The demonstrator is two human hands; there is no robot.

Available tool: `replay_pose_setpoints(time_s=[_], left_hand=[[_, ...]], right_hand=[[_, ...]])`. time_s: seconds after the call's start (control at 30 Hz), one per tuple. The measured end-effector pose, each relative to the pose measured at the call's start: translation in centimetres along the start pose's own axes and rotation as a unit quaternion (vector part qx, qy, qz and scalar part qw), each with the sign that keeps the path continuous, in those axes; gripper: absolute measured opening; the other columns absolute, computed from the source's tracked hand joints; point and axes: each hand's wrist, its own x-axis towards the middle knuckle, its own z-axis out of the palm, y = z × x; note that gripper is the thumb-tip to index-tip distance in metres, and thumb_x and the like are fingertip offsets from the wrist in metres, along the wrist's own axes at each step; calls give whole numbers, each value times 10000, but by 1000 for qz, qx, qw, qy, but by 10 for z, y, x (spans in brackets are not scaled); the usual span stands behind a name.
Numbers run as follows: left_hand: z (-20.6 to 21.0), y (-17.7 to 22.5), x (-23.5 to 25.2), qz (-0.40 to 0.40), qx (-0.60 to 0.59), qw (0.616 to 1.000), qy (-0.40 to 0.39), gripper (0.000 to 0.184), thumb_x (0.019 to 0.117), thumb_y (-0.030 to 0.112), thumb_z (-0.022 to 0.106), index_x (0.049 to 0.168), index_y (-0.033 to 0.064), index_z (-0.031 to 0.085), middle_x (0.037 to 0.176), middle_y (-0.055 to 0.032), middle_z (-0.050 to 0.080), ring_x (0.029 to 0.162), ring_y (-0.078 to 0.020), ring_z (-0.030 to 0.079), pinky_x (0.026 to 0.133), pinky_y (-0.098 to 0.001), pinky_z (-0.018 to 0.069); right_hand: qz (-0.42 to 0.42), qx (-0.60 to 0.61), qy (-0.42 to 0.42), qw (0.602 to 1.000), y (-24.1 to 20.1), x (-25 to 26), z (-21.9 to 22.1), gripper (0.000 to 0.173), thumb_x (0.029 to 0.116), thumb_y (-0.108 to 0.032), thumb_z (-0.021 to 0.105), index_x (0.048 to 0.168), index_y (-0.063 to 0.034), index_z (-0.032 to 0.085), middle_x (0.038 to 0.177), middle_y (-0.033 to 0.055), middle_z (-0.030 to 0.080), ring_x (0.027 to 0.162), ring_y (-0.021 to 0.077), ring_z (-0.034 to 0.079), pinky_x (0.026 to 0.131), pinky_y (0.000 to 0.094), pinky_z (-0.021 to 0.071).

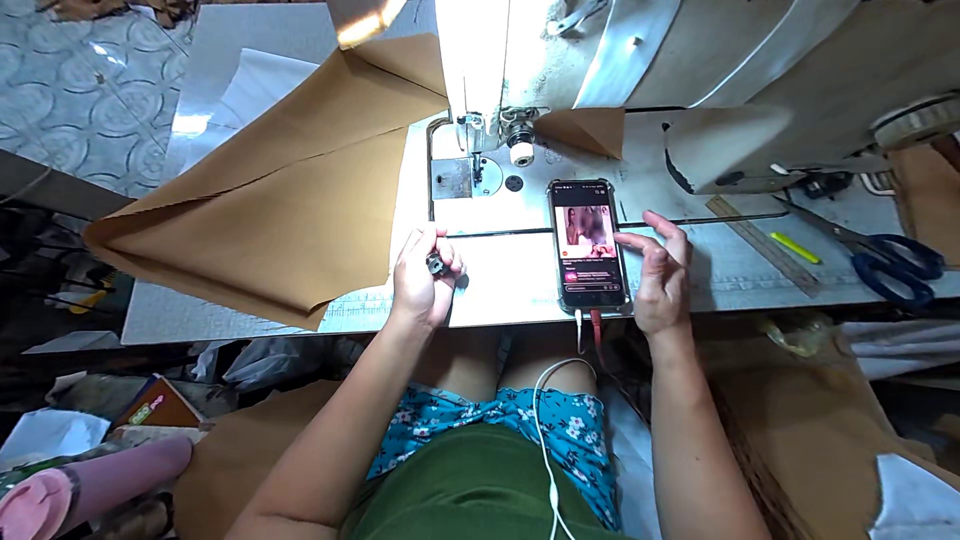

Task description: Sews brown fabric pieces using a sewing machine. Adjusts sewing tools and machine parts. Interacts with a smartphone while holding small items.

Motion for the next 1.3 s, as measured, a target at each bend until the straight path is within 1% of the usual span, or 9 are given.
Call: replay_pose_setpoints(time_s=[0.2, 0.3, 0.4, 0.53, 0.6, 0.73, 0.9, 1.03, 1.3], left_hand=[[-2, -1, 0, 5, 2, 1000, -10, 339, 1128, 245, 253, 996, 164, 555, 619, 70, 494, 545, -38, 518, 599, -177, 485], [-1, -1, 0, 5, 1, 1000, -8, 347, 1129, 242, 249, 991, 164, 558, 619, 72, 493, 546, -35, 520, 597, -172, 485], [0, -1, -1, 6, 2, 1000, -5, 347, 1129, 239, 248, 995, 164, 559, 618, 73, 494, 543, -33, 519, 597, -173, 488], [-1, -1, -1, 5, -2, 1000, -11, 343, 1129, 238, 246, 1001, 159, 555, 627, 66, 498, 548, -35, 520, 596, -174, 485], [-1, -1, -1, 5, -4, 1000, -13, 341, 1131, 237, 251, 997, 154, 554, 617, 59, 497, 544, -40, 525, 594, -174, 490], [-1, 0, 0, 4, -4, 1000, -11, 370, 1131, 229, 231, 965, 153, 553, 610, 61, 493, 540, -42, 519, 590, -177, 488], [-5, 0, 2, 11, 14, 999, -32, 405, 1127, 210, 201, 946, 158, 561, 602, 71, 508, 542, -41, 530, 596, -184, 500], [-9, -1, 5, 16, 25, 998, -54, 430, 1128, 230, 163, 957, 160, 552, 604, 70, 503, 547, -45, 535, 607, -188, 508], [-9, 0, 5, 19, 37, 998, -38, 428, 1131, 241, 168, 944, 163, 545, 602, 71, 497, 544, -45, 532, 608, -187, 506]], right_hand=[[1, -33, -13, 999, -3, 2, 0, 760, 1065, -549, 187, 1239, -20, 704, 1544, 270, 426, 1456, 385, 382, 1208, 497, 273], [8, -39, -18, 999, -3, 3, 0, 779, 1054, -569, 178, 1284, -20, 681, 1559, 261, 412, 1457, 386, 380, 1205, 504, 273], [10, -47, -22, 999, -3, 3, 0, 811, 1039, -602, 164, 1307, -26, 669, 1563, 267, 402, 1460, 409, 365, 1206, 537, 251], [7, -58, -26, 998, -1, 3, 1, 843, 1029, -634, 135, 1342, -45, 651, 1574, 262, 386, 1474, 407, 342, 1216, 537, 232], [5, -60, -25, 998, 0, 3, 1, 852, 1029, -633, 128, 1362, -32, 632, 1575, 266, 381, 1476, 399, 345, 1216, 533, 240], [3, -58, -18, 998, -1, 3, 2, 863, 1029, -640, 121, 1352, -30, 640, 1569, 263, 394, 1477, 401, 343, 1218, 532, 235], [14, -50, -18, 998, -3, 0, 1, 771, 1058, -586, 158, 1337, -74, 663, 1578, 240, 393, 1479, 383, 349, 1214, 519, 257], [3, -24, 0, 1000, 4, 2, 4, 733, 1073, -550, 184, 1285, -74, 701, 1526, 277, 447, 1471, 388, 362, 1218, 506, 257], [-5, -22, 4, 1000, 4, 3, 6, 736, 1078, -558, 182, 1288, -87, 706, 1519, 279, 460, 1474, 405, 356, 1218, 518, 256]])
